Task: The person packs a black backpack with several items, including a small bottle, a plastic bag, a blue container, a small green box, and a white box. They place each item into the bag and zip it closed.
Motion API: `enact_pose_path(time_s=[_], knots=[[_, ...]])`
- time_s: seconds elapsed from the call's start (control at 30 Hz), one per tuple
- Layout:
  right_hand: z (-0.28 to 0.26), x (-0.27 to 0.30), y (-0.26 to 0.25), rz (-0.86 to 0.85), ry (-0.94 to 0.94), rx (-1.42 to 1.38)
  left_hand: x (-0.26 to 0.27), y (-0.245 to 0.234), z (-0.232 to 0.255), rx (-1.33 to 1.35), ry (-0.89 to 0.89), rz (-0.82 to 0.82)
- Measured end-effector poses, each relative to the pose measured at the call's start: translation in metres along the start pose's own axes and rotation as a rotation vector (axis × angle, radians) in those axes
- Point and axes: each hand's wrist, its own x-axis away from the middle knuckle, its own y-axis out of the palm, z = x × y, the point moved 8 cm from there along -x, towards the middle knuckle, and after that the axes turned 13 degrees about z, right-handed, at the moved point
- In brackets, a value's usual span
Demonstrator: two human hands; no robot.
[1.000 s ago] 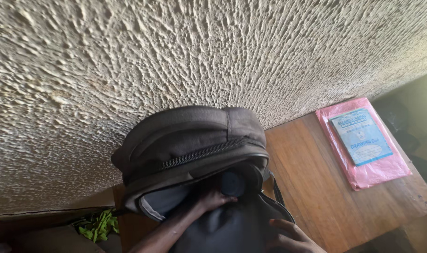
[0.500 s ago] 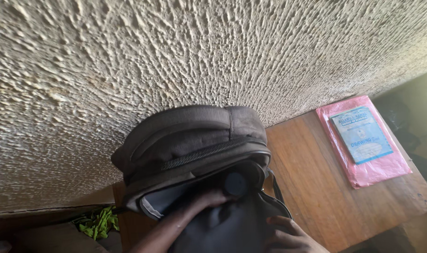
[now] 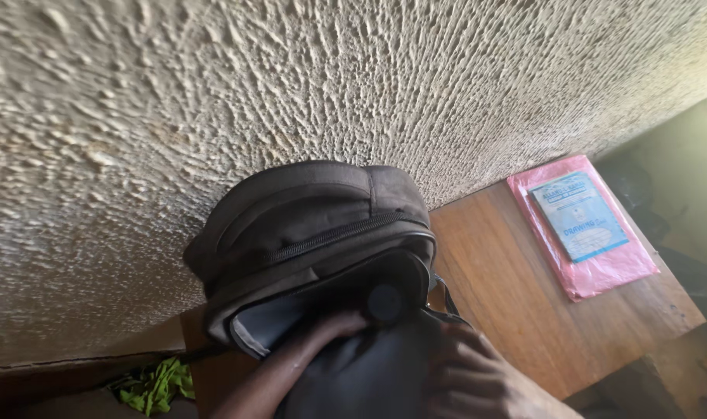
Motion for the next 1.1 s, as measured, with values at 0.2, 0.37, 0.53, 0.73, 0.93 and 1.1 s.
enact_pose_path(time_s=[0.2,0.37,0.53,0.73,0.93,1.1], knots=[[-0.024,-0.039,-0.012,0.029,0.117,0.285,-0.002,-0.045,0.044,-0.229,-0.241,-0.204],[-0.054,-0.046,-0.004,0.090,0.169,0.398,0.046,-0.154,0.180,0.023,-0.223,0.022],[-0.082,-0.047,0.018,0.138,0.213,0.409,0.108,-0.221,0.268,0.065,-0.103,0.279],[-0.096,-0.046,0.043,0.198,0.212,0.471,0.164,-0.240,0.291,-0.024,0.164,0.561],[-0.109,-0.034,0.044,0.211,0.242,0.466,0.205,-0.233,0.276,-0.158,0.110,0.653],[-0.129,-0.033,0.041,0.241,0.130,0.529,0.235,-0.219,0.288,-0.430,0.193,0.870]])
